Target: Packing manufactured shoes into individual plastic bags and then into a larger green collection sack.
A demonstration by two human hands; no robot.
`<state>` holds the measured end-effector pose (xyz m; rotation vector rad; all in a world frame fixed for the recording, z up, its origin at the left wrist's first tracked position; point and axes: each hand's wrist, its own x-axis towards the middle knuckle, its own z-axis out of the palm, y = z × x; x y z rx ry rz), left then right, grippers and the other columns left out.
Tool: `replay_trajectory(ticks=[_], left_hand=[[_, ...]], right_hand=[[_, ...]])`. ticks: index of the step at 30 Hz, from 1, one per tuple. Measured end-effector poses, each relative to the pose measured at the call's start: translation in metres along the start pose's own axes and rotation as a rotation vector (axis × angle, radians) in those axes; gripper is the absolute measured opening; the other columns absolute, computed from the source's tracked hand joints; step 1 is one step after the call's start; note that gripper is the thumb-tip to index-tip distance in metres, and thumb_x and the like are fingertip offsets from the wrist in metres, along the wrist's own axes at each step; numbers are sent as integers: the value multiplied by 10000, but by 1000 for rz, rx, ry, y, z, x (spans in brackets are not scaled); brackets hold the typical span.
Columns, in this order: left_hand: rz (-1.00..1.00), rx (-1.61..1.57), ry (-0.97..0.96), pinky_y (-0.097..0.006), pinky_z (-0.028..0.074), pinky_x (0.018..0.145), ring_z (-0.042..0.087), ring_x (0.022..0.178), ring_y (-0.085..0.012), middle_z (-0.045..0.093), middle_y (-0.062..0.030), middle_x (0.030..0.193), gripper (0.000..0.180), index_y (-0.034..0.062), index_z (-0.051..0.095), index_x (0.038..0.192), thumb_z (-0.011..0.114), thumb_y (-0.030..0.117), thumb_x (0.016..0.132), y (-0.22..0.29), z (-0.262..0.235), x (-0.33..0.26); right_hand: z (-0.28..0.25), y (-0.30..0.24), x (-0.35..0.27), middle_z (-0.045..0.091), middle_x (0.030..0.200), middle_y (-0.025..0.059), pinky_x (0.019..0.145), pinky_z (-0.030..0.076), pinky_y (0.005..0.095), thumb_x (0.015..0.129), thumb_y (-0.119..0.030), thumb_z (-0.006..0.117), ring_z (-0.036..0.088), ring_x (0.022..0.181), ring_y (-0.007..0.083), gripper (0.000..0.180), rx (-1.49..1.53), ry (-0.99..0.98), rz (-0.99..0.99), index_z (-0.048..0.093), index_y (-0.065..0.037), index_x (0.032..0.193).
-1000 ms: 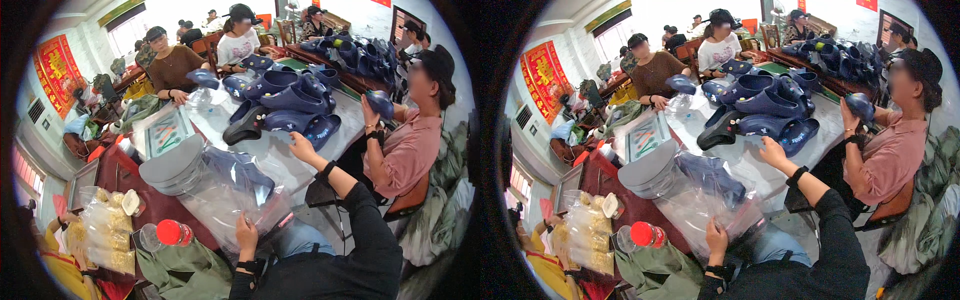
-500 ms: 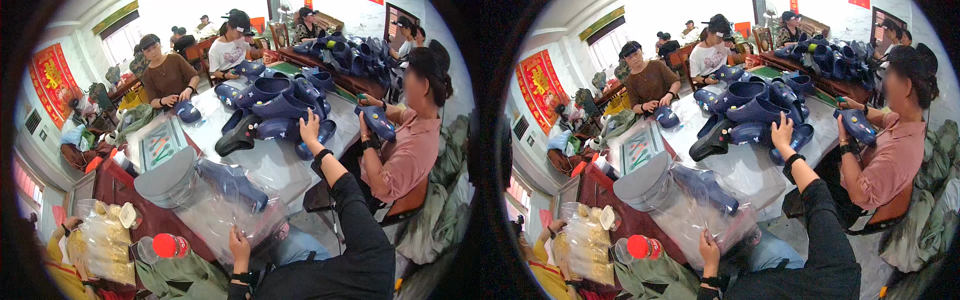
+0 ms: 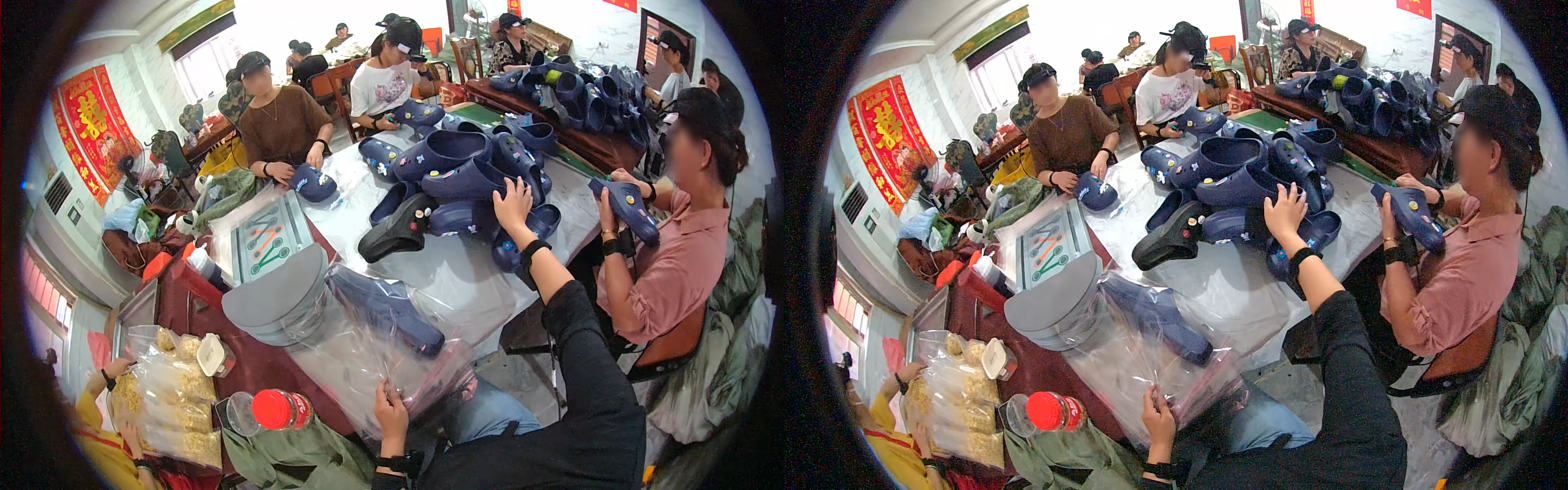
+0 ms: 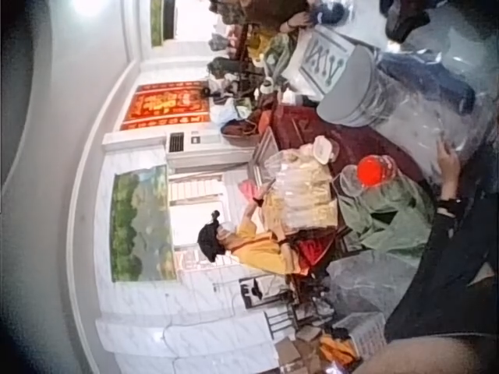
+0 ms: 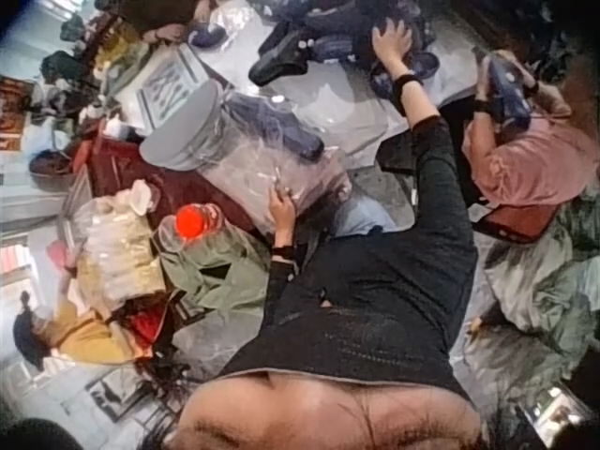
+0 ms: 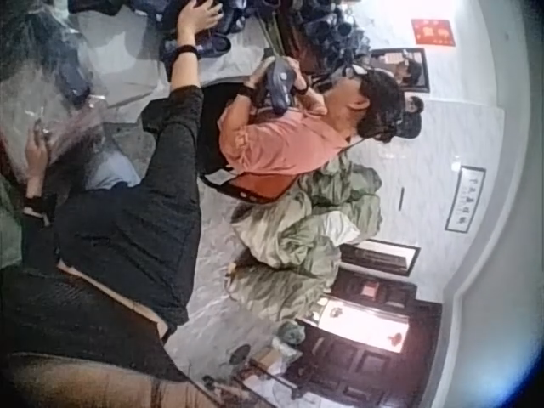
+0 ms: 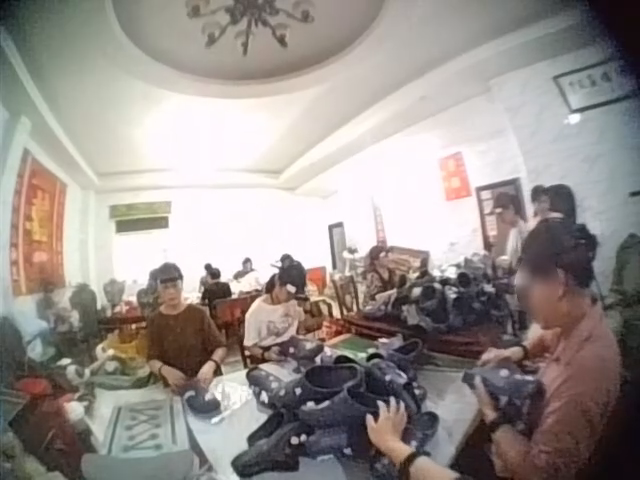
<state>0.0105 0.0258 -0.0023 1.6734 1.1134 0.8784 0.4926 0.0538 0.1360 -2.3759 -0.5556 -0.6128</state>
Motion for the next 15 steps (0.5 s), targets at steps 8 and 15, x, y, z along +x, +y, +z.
replay_trajectory(ticks=[8, 15], left_hand=[[40, 60, -23, -293, 471, 611, 591, 640, -166, 622, -116, 808, 274, 6, 522, 1175, 498, 105, 920, 20, -1, -1], [45, 27, 4, -304, 466, 611, 584, 643, -187, 616, -128, 820, 281, 5, 517, 1182, 484, 101, 921, 2, -3, -1]], right_hand=[[2, 18, 4, 541, 1167, 130, 1082, 199, 511, 774, -113, 567, 390, 1240, 294, 383, -237, 2, -263, 561, -94, 1156], [-10, -11, -39, 523, 1039, 107, 886, 374, 423, 698, -107, 617, 490, 1011, 286, 343, 8, 29, -468, 573, -78, 1037]])
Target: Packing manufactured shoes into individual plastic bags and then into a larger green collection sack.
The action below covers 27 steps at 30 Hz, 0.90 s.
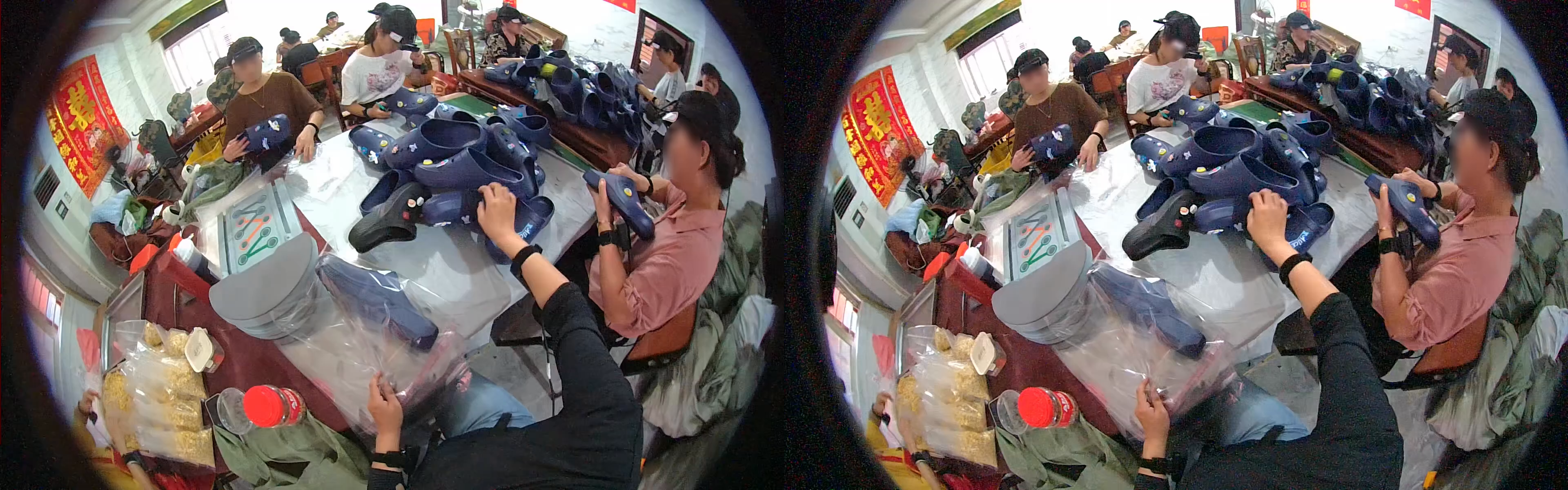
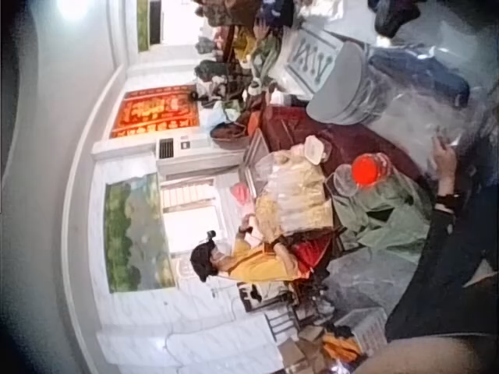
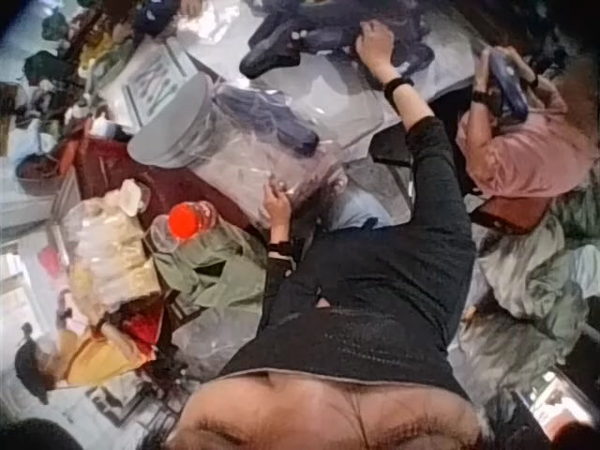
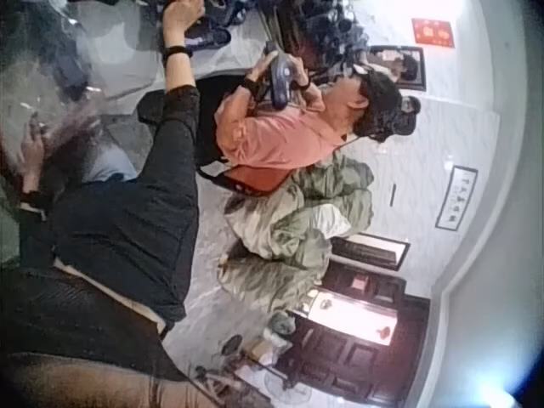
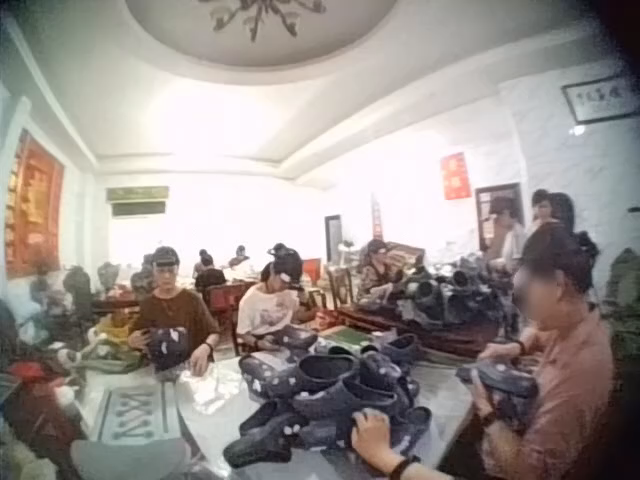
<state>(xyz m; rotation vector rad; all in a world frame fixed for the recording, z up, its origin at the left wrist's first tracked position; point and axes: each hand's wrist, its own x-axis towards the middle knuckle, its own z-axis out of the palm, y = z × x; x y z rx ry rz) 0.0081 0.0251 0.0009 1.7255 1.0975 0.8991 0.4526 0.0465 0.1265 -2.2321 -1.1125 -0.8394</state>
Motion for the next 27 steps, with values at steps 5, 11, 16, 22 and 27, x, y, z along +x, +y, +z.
replay_trajectory(ticks=[5, 11, 16, 22, 27], left_hand=[[33, 6, -23, -314, 472, 636, 606, 693, -218, 624, -149, 881, 280, 0, 515, 1181, 478, 104, 924, 12, 2, 1], [-27, -15, -25, -316, 475, 638, 609, 694, -210, 630, -149, 899, 281, -2, 516, 1178, 477, 117, 926, 8, 0, -1], [44, 54, 17, -279, 461, 577, 585, 620, -141, 617, -77, 753, 263, 16, 521, 1171, 484, 119, 932, -3, 6, 1], [126, 48, 81, -293, 463, 588, 597, 636, -154, 624, -81, 754, 261, 21, 524, 1171, 483, 106, 929, 9, 5, 0], [102, 22, 50, -285, 459, 586, 601, 643, -148, 623, -82, 749, 261, 23, 527, 1171, 484, 115, 931, 1, 11, 1]], right_hand=[[23, 9, -37, 515, 1102, 187, 939, 371, 417, 728, -141, 638, 474, 1089, 335, 442, 157, -69, 269, 520, -20, 1136], [23, 7, -27, 518, 1203, 181, 922, 384, 312, 759, -153, 686, 486, 1130, 276, 612, 969, -234, 1030, 419, 51, 1269], [31, 39, -22, 610, 952, 90, 753, 389, 310, 783, -164, 671, 526, 858, 171, 354, 1214, -239, 1051, 562, -8, 1082], [44, 21, -20, 617, 846, 48, 785, 371, 293, 837, -211, 657, 537, 833, 161, 177, 1237, -460, 1052, 651, -35, 843], [48, 46, -25, 627, 896, 49, 834, 388, 314, 897, -196, 570, 546, 862, 159, 163, 1402, -510, 941, 631, -45, 897]])
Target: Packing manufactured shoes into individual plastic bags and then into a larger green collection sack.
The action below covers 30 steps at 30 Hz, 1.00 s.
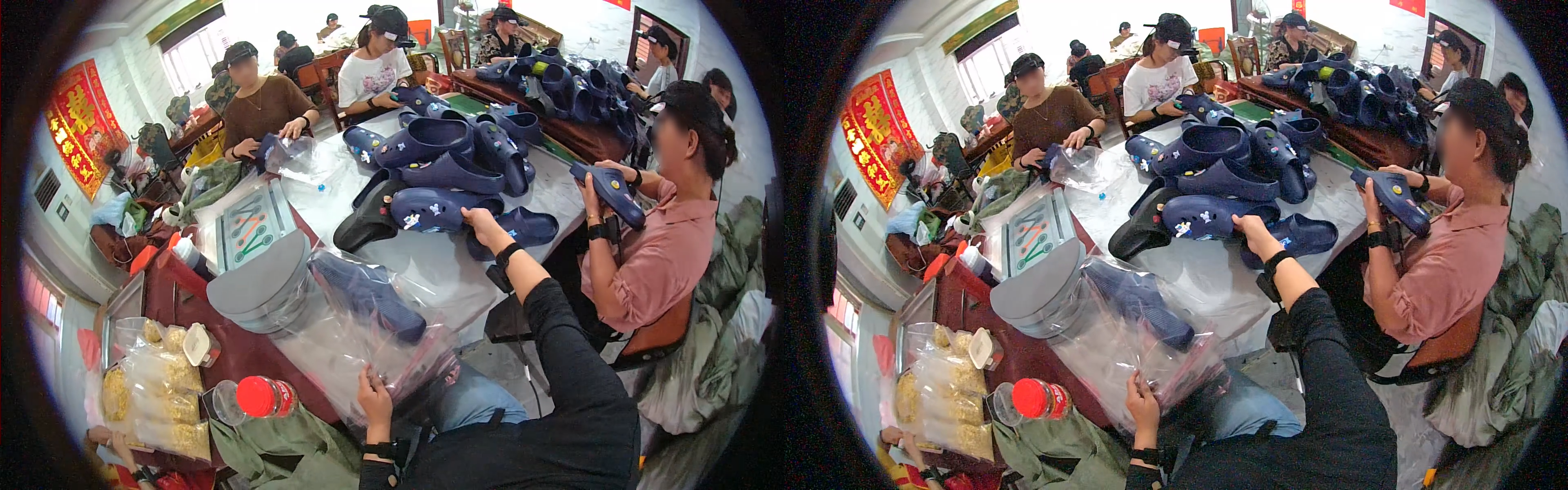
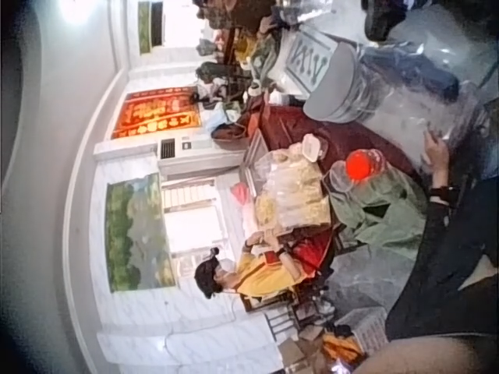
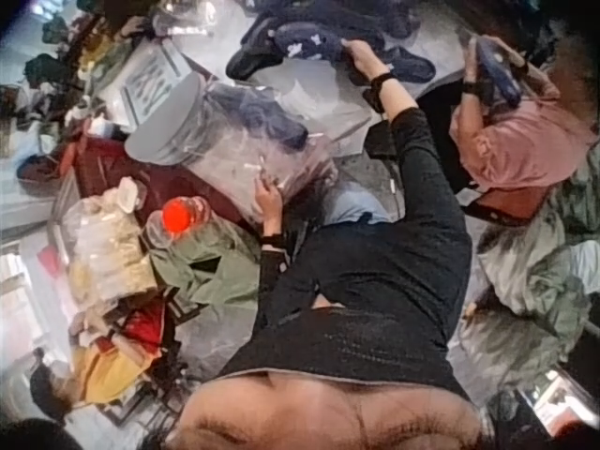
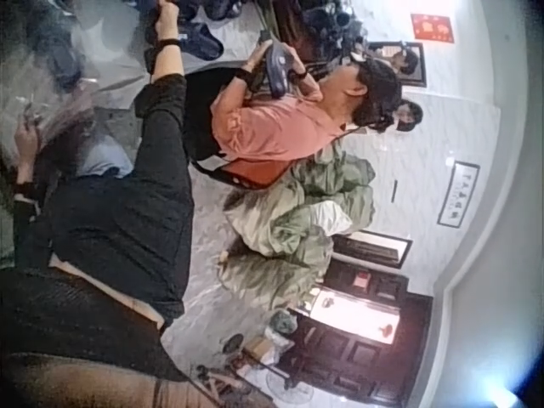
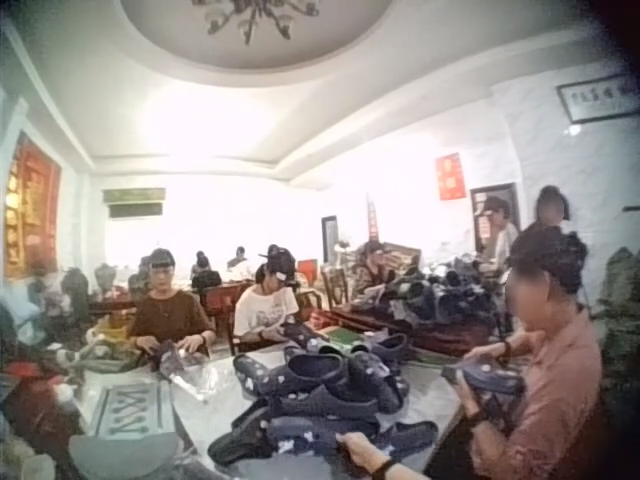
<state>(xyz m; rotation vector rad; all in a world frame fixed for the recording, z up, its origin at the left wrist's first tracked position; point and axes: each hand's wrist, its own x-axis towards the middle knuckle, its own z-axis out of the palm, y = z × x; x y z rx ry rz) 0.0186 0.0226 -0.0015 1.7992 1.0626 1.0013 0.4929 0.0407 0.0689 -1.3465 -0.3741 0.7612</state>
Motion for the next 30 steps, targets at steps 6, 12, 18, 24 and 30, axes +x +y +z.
replay_trajectory(ticks=[6, 12, 18, 24, 30], left_hand=[[-16, 31, -10, -278, 452, 574, 597, 632, -136, 626, -76, 751, 257, 25, 530, 1168, 486, 128, 937, -2, -4, -1], [2, 6, 18, -279, 460, 596, 608, 658, -149, 640, -94, 788, 273, 6, 525, 1173, 474, 149, 946, -2, -3, 0], [-4, 23, -6, -285, 483, 651, 633, 718, -166, 652, -115, 859, 290, -19, 518, 1170, 458, 163, 953, 0, 0, 0], [48, 66, 27, -296, 488, 686, 642, 787, -200, 640, -148, 985, 283, -31, 521, 1163, 455, 139, 947, -1, -8, -2], [35, 59, 11, -301, 490, 706, 638, 824, -214, 622, -167, 1030, 281, -27, 518, 1172, 464, 116, 936, -4, -3, 1]], right_hand=[[-10, -6, -28, 625, 829, 4, 790, 387, 282, 864, -177, 581, 553, 802, 148, 127, 247, -256, 9, 634, -62, 878], [19, -4, -46, 651, 893, 32, 747, 449, 262, 865, -164, 590, 595, 818, 120, 163, 13, -357, 44, 638, -18, 921], [36, 13, -53, 651, 953, 43, 796, 436, 268, 904, -225, 567, 580, 867, 120, 295, -412, -228, -181, 616, 39, 1027], [41, 14, -136, 472, 1148, 140, 871, 396, 466, 740, -244, 684, 465, 1052, 344, 384, -1243, 590, -604, 597, -149, 1103], [-22, 44, -100, 416, 1267, 219, 955, 384, 432, 706, -107, 670, 446, 1120, 392, 461, -1236, 456, -665, 575, -94, 1157]])
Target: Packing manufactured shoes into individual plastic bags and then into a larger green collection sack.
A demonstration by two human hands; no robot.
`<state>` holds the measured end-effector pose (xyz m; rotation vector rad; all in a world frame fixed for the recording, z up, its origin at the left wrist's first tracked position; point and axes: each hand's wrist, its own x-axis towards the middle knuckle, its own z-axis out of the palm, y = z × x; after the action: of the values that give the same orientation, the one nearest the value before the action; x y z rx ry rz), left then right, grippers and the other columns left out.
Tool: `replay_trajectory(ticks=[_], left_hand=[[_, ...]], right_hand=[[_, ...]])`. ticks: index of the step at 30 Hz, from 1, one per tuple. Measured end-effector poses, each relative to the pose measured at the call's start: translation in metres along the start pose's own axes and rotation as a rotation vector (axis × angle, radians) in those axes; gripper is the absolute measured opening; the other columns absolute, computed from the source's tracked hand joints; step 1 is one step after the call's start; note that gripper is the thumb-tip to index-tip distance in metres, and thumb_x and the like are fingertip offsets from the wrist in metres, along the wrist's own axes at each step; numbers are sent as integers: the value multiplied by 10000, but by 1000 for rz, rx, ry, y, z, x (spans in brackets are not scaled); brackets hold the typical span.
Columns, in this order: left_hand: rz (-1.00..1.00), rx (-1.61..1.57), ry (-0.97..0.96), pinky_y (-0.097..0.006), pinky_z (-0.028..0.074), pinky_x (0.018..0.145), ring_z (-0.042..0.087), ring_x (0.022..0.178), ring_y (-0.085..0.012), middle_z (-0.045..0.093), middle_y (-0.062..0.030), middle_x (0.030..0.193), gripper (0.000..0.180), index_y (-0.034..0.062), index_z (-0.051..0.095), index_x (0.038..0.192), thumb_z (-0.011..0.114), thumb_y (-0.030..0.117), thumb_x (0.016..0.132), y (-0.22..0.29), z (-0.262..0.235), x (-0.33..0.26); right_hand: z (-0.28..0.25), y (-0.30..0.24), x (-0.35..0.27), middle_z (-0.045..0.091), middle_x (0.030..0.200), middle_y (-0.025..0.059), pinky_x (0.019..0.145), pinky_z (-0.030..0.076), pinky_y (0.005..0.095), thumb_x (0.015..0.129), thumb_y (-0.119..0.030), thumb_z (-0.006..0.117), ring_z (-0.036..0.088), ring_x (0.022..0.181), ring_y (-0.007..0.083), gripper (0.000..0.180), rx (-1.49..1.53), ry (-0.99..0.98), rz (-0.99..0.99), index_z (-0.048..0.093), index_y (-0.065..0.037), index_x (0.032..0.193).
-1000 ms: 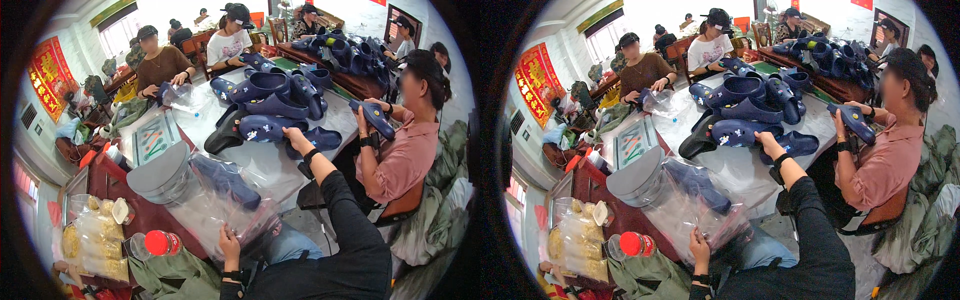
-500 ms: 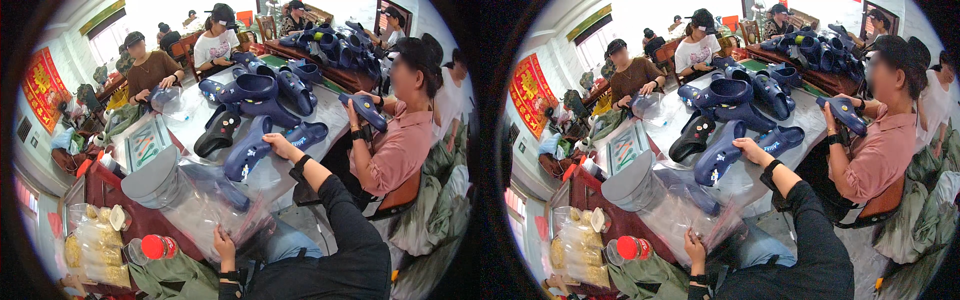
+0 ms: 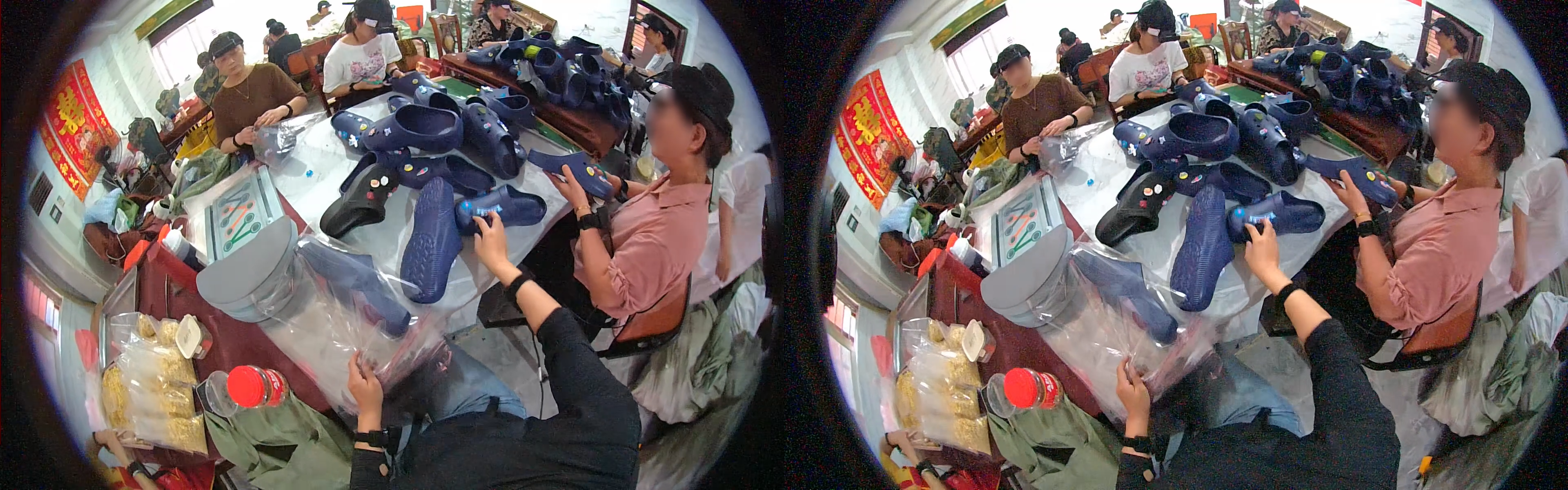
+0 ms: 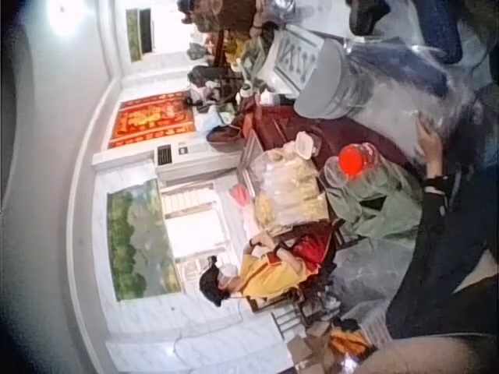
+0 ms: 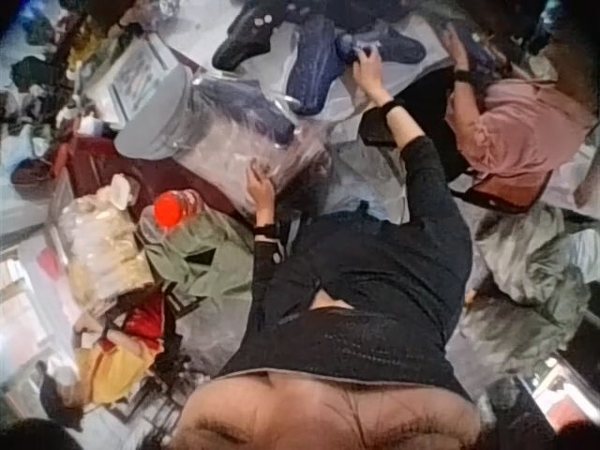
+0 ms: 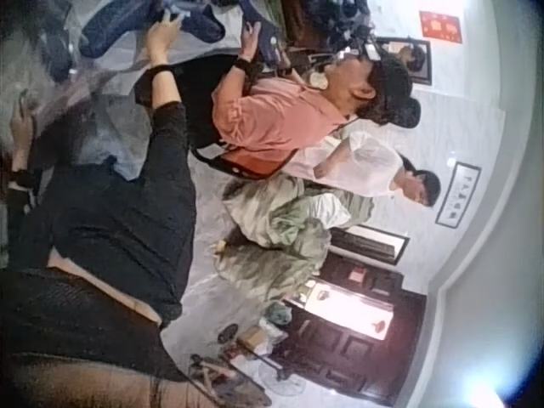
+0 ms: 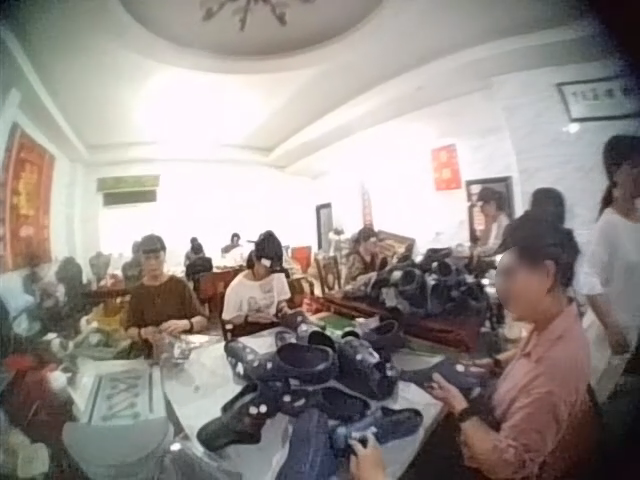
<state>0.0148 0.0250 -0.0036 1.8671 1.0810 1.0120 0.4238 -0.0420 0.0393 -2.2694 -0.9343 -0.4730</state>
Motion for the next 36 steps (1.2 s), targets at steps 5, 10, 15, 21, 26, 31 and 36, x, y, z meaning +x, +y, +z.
replay_trajectory(ticks=[5, 10, 15, 21, 26, 31, 36], left_hand=[[-81, -26, -35, -337, 493, 771, 645, 857, -249, 605, -194, 1068, 302, -26, 507, 1192, 469, 95, 918, -3, -3, -1], [-290, -159, -144, -346, 472, 816, 607, 985, -296, 605, -191, 1100, 313, -24, 515, 1196, 490, 112, 916, 16, -12, -1], [-105, -45, -54, -348, 460, 829, 592, 1013, -305, 588, -206, 1140, 368, -11, 494, 1249, 510, 151, 919, 20, -7, 2], [50, 27, 134, -274, 469, 639, 603, 686, -142, 642, -131, 881, 336, 2, 521, 1250, 459, 118, 941, 45, -8, 4], [62, -10, 155, -263, 448, 568, 571, 617, -115, 623, -67, 694, 342, 23, 526, 1261, 463, 151, 950, 55, -4, 2], [15, -132, 135, -295, 453, 569, 570, 602, -146, 600, -118, 683, 324, 18, 545, 1236, 470, 170, 960, 61, 3, 3], [11, -142, 166, -260, 443, 546, 514, 566, -105, 588, -61, 651, 332, 21, 548, 1238, 464, 193, 966, 67, -4, 6]], right_hand=[[17, -2, 11, 455, 1264, 243, 984, 384, 397, 660, -22, 609, 452, 1165, 381, 566, 214, -332, -85, 541, -82, 1218], [4, -30, 3, 616, 903, 73, 735, 465, 267, 696, -26, 675, 579, 829, 136, 324, 973, -751, 361, 550, 23, 990], [-56, -66, -19, 584, 834, 36, 684, 445, 266, 733, -20, 690, 547, 756, 123, 264, 876, -624, 21, 541, -1, 950], [-134, -105, -99, 449, 775, -11, 659, 379, 235, 788, -14, 670, 434, 702, 82, 220, 692, -126, -9, 477, -33, 891], [-192, -127, -159, 465, 880, -40, 748, 366, 200, 776, 59, 613, 430, 808, 59, 303, 1231, -276, 235, 476, -6, 1039], [-176, -127, -198, 656, 982, 75, 765, 466, 222, 869, 12, 568, 598, 838, 91, 273, 1340, -408, 530, 553, 80, 1133], [-160, -133, -214, 636, 949, 31, 733, 430, 177, 871, 13, 583, 550, 816, 46, 274, 1237, -217, 533, 544, 85, 1132]])
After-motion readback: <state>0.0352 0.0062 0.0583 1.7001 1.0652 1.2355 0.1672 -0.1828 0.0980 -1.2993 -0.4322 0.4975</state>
